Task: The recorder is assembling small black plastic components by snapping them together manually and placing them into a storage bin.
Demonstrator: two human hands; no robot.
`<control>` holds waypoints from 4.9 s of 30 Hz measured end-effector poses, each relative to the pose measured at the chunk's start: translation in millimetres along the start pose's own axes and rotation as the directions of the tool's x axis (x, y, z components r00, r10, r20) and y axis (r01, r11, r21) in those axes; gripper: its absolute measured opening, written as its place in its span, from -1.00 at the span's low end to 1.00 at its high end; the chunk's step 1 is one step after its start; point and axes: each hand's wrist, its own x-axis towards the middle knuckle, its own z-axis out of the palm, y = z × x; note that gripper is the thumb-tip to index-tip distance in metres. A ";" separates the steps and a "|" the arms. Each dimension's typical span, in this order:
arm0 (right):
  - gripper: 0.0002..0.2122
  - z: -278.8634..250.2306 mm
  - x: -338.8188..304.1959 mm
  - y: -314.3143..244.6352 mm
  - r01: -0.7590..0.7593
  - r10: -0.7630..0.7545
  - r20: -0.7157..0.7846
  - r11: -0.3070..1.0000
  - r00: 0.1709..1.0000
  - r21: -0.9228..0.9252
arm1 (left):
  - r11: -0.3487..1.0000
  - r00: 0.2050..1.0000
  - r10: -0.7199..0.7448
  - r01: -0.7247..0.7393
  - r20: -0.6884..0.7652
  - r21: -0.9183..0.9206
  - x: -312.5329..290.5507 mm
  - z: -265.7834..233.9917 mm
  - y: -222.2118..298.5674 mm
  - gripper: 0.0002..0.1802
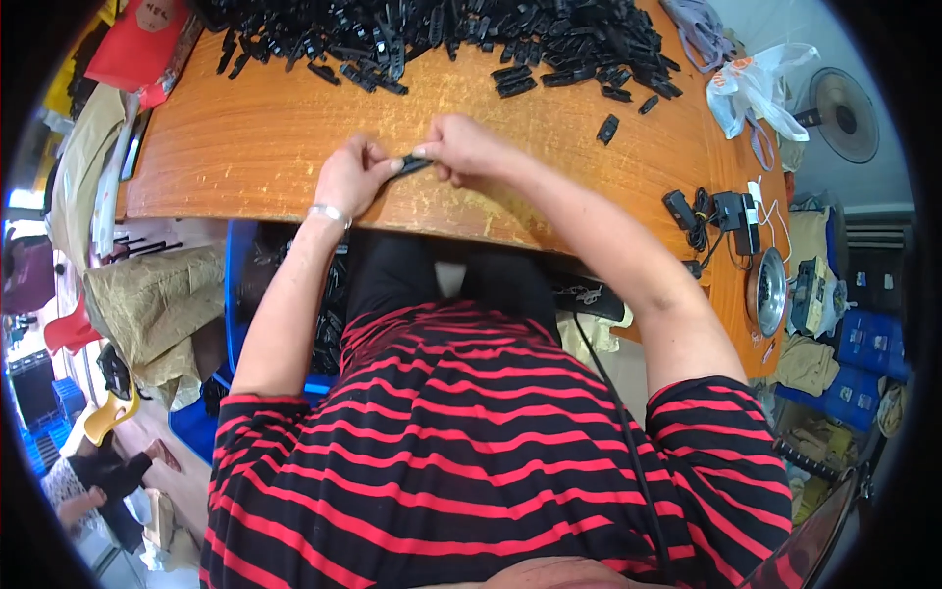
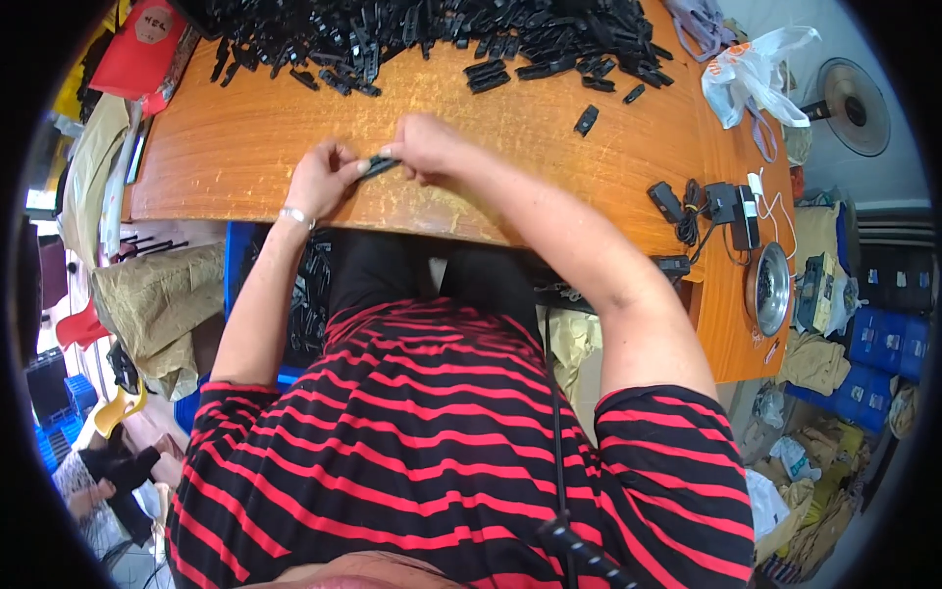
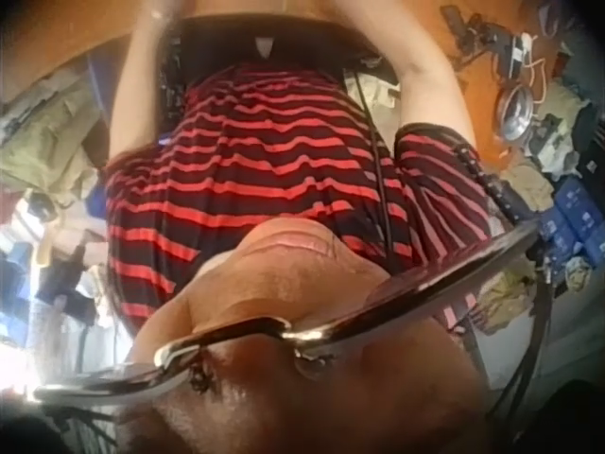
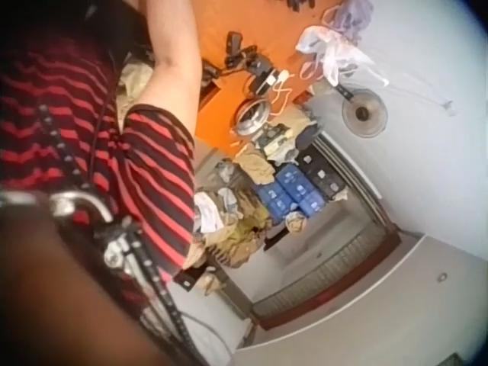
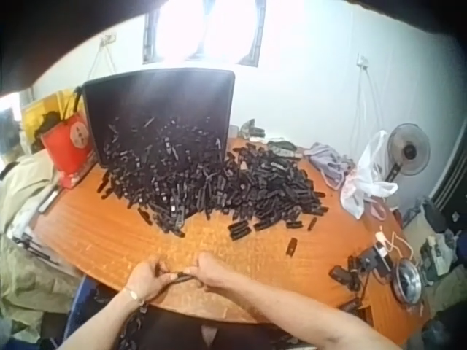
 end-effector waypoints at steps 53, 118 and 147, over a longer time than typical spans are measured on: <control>-0.81 -3.7 12.0 -1.6 0.569 -0.762 -0.283 0.631 0.583 -0.528 | 0.840 0.951 0.155 0.015 0.267 -0.543 41.0 -42.5 13.3 -0.75; -0.84 -7.1 31.2 17.1 0.265 -0.594 -0.316 0.689 0.740 -0.674 | 0.739 0.784 0.603 -0.484 -0.143 0.468 91.3 -17.2 3.9 -0.76; -0.82 3.4 17.7 8.5 0.168 -0.059 -0.312 0.926 0.948 0.337 | 0.874 0.997 0.061 -0.034 0.040 -0.486 72.5 -3.1 6.4 -0.84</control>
